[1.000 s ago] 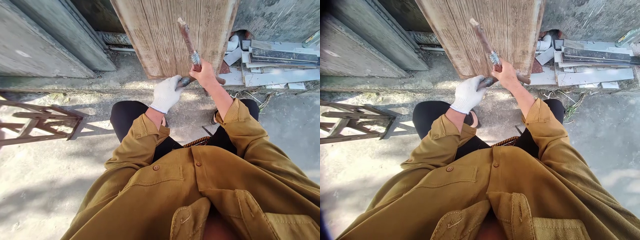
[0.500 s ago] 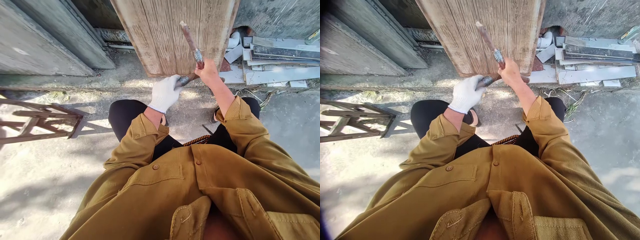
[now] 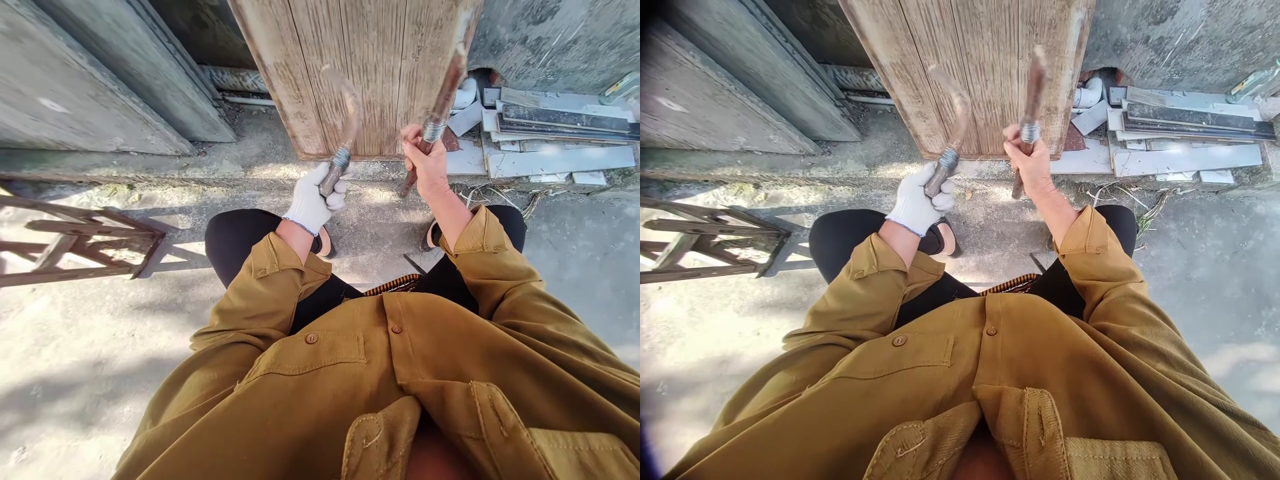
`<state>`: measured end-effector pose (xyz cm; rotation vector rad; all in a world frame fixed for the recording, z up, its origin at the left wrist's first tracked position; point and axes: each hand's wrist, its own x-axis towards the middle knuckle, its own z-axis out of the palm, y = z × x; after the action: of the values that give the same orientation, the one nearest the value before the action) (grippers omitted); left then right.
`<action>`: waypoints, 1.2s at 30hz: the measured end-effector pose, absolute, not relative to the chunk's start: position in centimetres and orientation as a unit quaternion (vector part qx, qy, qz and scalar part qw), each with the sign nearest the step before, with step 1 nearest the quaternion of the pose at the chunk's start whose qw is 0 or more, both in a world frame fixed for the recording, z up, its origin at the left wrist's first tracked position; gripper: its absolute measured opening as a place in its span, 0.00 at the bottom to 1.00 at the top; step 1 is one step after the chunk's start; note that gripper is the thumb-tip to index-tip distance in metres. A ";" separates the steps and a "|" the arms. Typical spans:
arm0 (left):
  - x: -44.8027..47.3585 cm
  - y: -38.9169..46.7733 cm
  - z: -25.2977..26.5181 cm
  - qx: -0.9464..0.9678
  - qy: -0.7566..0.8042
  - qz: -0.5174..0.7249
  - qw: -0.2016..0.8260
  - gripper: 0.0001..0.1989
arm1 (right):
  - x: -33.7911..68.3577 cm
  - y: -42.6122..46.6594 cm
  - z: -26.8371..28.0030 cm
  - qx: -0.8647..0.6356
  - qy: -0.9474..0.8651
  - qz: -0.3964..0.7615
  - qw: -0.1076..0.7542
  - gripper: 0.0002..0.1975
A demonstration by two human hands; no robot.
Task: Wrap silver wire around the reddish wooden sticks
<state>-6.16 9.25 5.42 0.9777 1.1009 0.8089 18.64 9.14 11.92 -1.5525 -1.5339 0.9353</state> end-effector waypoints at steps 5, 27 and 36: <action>-7.6 7.5 5.2 0.405 0.476 0.352 0.697 0.42 | 21.9 9.2 13.0 -0.607 -0.553 0.391 0.415 0.20; -1.2 12.9 6.5 0.622 0.364 0.340 0.604 0.20 | 21.8 10.8 14.6 -0.502 -0.588 0.594 0.223 0.19; 0.4 10.8 4.9 0.610 0.385 0.223 0.656 0.07 | 21.6 12.9 13.9 -0.528 -0.599 0.536 0.273 0.21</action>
<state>0.44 10.84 4.94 1.3816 0.8727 0.5059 21.64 12.85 13.92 -1.4217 -1.6102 1.4430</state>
